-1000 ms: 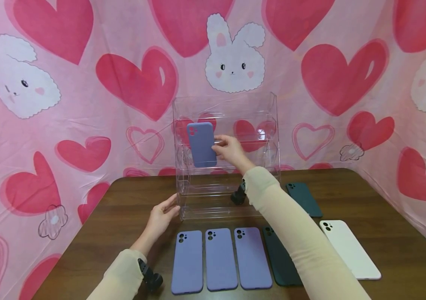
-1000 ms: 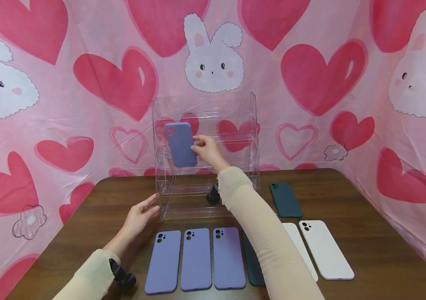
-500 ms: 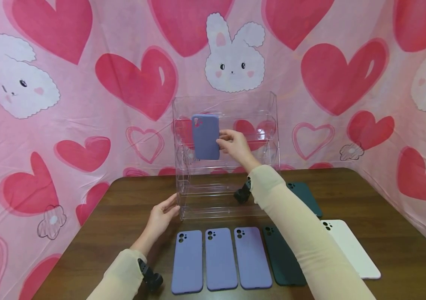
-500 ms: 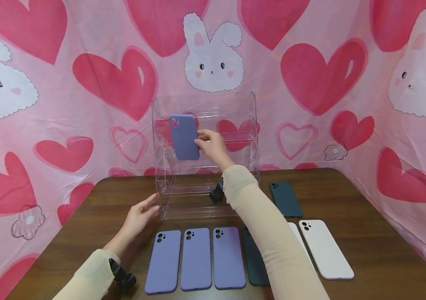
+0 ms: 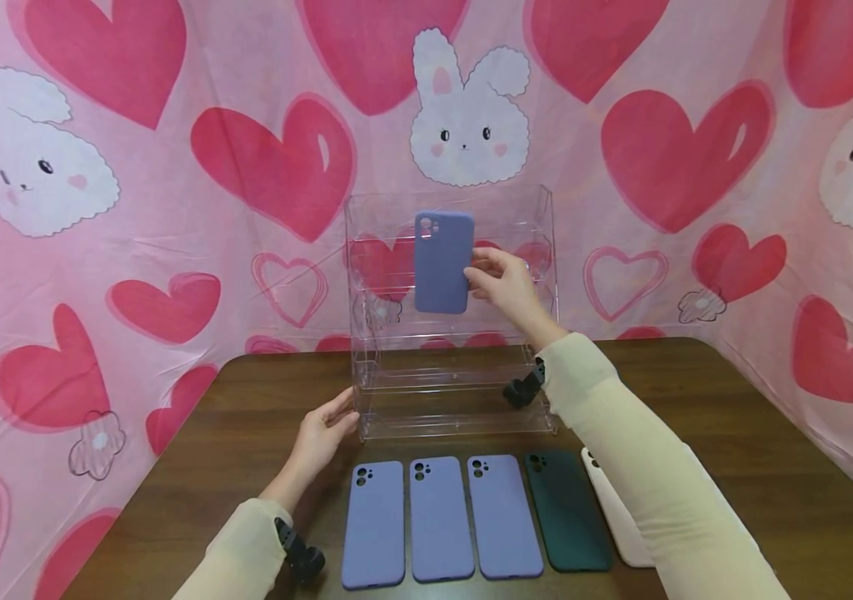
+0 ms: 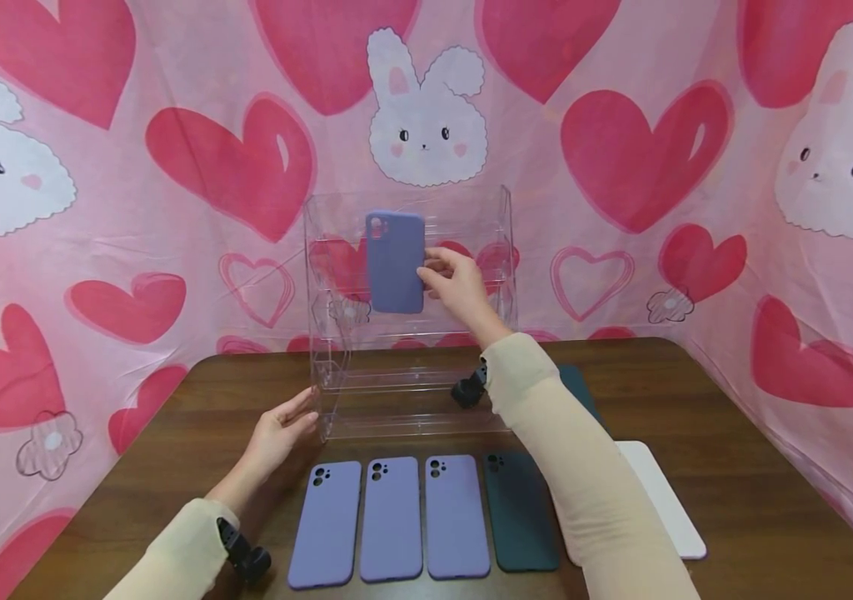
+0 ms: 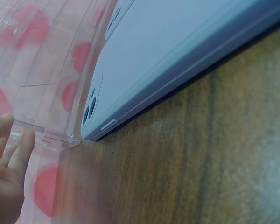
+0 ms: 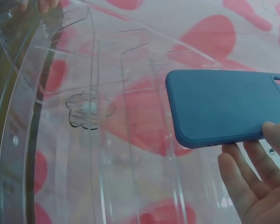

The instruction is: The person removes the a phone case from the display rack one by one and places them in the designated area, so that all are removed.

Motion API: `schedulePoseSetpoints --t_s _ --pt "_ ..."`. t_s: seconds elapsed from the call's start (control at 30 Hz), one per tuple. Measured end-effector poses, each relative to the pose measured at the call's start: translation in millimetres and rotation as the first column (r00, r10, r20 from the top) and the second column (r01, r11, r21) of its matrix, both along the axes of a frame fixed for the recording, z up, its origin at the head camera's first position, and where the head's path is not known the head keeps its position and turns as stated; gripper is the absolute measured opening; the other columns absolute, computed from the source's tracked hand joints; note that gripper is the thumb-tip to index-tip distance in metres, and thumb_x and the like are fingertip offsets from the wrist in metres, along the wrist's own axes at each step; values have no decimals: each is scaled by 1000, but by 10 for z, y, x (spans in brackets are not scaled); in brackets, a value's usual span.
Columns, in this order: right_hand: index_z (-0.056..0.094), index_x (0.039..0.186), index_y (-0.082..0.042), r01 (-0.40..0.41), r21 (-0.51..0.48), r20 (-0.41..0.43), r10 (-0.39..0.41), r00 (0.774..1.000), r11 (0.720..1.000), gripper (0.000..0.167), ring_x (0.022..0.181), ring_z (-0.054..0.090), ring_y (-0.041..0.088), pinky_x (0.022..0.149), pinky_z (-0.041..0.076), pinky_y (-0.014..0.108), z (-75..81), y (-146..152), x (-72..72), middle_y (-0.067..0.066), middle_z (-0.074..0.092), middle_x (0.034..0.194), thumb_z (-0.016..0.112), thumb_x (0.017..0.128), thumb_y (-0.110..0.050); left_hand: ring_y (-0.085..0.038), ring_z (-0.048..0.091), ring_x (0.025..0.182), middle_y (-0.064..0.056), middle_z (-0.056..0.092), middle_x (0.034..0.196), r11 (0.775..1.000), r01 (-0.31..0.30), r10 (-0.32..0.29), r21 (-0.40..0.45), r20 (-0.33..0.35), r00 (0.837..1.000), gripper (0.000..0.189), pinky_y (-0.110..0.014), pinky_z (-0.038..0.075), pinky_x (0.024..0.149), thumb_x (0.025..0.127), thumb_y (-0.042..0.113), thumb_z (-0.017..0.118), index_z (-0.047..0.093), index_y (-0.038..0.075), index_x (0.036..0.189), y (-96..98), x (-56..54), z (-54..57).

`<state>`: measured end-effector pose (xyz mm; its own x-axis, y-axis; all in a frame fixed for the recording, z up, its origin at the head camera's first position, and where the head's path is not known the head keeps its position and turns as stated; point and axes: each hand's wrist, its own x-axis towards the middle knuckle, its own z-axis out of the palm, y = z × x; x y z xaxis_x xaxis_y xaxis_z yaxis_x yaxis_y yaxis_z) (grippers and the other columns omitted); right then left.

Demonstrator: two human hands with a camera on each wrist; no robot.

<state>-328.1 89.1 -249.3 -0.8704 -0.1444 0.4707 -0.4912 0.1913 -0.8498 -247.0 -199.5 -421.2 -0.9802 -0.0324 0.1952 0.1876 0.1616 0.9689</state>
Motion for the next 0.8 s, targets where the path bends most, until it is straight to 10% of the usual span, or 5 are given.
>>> schedulePoseSetpoints --t_s 0.8 --pt "42 131 9 41 -115 0 -41 999 992 49 78 62 9 69 55 25 -11 974 395 4 57 95 59 91 -12 -37 52 109 -21 49 128 1000 -5 5 -3 7 1000 44 -29 51 81 88 -6 56 49 -1 131 1 9 -1"
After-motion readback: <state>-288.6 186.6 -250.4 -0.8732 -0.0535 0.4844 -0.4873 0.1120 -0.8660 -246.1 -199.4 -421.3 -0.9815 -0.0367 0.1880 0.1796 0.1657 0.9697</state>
